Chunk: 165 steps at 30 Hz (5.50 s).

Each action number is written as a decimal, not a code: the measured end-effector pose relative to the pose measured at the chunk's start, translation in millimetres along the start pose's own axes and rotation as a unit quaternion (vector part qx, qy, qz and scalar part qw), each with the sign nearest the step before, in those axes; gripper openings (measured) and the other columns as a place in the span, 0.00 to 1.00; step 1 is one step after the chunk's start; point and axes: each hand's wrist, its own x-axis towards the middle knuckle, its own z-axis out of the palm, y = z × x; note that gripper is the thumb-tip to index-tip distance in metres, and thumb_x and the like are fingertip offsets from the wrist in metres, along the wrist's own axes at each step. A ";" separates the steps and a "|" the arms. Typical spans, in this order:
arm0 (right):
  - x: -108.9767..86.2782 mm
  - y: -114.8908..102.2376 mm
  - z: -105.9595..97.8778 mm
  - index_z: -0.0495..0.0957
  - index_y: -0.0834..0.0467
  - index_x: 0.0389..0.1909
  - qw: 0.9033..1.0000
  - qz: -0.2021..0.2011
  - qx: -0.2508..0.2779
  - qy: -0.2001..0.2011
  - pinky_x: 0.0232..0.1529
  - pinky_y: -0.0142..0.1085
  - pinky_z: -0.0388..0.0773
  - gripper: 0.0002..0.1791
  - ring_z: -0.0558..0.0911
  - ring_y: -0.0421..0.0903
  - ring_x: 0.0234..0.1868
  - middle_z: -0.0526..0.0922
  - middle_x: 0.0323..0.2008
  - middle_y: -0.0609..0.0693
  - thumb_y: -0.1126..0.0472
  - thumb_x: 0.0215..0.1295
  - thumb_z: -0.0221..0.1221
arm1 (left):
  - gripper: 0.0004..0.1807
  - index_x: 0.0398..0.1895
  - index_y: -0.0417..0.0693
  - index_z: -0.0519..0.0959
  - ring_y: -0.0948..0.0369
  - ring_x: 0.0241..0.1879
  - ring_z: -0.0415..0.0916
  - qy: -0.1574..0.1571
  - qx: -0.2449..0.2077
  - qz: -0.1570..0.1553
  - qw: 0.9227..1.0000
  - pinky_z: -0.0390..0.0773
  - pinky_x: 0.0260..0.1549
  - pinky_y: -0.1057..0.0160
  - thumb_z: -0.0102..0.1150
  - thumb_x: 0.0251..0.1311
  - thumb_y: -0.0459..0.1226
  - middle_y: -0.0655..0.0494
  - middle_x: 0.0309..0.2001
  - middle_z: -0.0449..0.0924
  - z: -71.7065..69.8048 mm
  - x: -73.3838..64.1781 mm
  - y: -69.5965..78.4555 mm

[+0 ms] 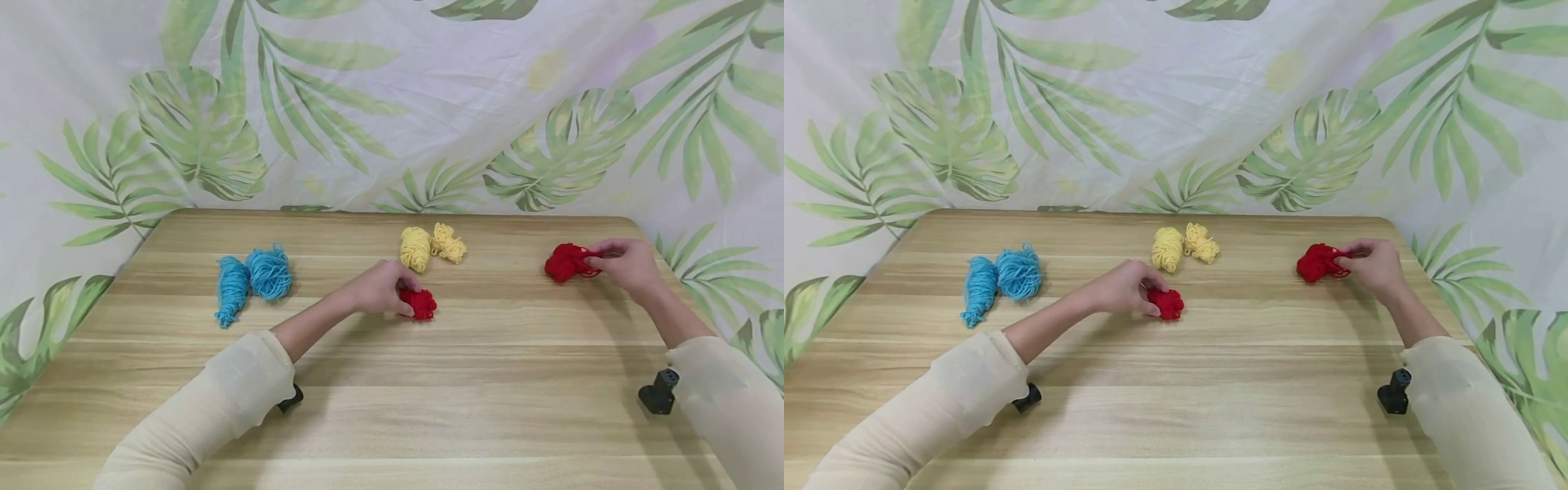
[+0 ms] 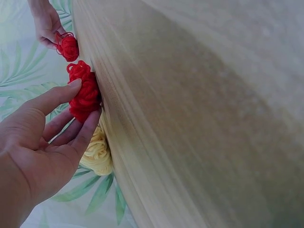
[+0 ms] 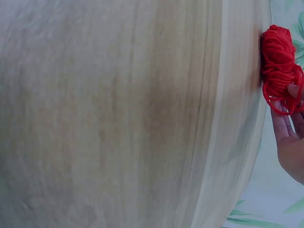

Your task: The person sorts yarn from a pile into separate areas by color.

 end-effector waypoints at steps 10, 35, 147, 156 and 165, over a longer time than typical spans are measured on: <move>-1.7 2.5 -0.5 0.78 0.80 0.49 1.000 0.004 -0.025 -0.009 0.31 0.22 0.78 0.15 0.77 0.23 0.30 0.83 0.27 0.31 0.71 0.67 0.63 | 0.18 0.48 0.32 0.85 0.57 0.45 0.83 -0.001 0.002 -0.002 1.000 0.83 0.46 0.64 0.76 0.54 0.27 0.45 0.45 0.88 -1.3 -1.9 3.0; -8.3 3.1 -5.0 0.79 0.76 0.54 0.999 -0.025 -0.026 -0.014 0.36 0.17 0.75 0.22 0.77 0.19 0.34 0.79 0.31 0.23 0.63 0.68 0.68 | 0.17 0.48 0.31 0.85 0.56 0.46 0.84 0.007 0.001 0.028 1.000 0.82 0.51 0.62 0.73 0.55 0.26 0.43 0.44 0.88 7.8 15.6 16.0; -9.2 4.7 -17.7 0.71 0.71 0.69 0.991 -0.014 -0.096 -0.091 0.49 0.11 0.66 0.40 0.72 0.67 0.69 0.75 0.66 0.71 0.51 0.63 0.73 | 0.14 0.49 0.35 0.86 0.60 0.48 0.83 0.116 -0.094 -0.002 0.989 0.75 0.44 0.77 0.73 0.60 0.30 0.46 0.47 0.88 76.8 139.4 82.4; -9.8 3.1 -17.6 0.70 0.70 0.69 0.990 -0.007 -0.096 -0.098 0.49 0.10 0.65 0.41 0.71 0.66 0.70 0.74 0.67 0.70 0.50 0.64 0.72 | 0.15 0.49 0.36 0.87 0.60 0.47 0.83 0.124 -0.088 -0.010 0.988 0.75 0.43 0.77 0.74 0.59 0.31 0.47 0.47 0.89 81.6 146.3 84.1; -9.2 3.0 -17.9 0.71 0.69 0.69 0.990 -0.006 -0.101 -0.097 0.48 0.11 0.64 0.40 0.71 0.66 0.70 0.74 0.67 0.70 0.50 0.63 0.73 | 0.15 0.49 0.37 0.87 0.61 0.47 0.83 0.131 -0.072 -0.011 0.989 0.75 0.42 0.79 0.75 0.58 0.32 0.48 0.47 0.89 86.0 152.0 91.2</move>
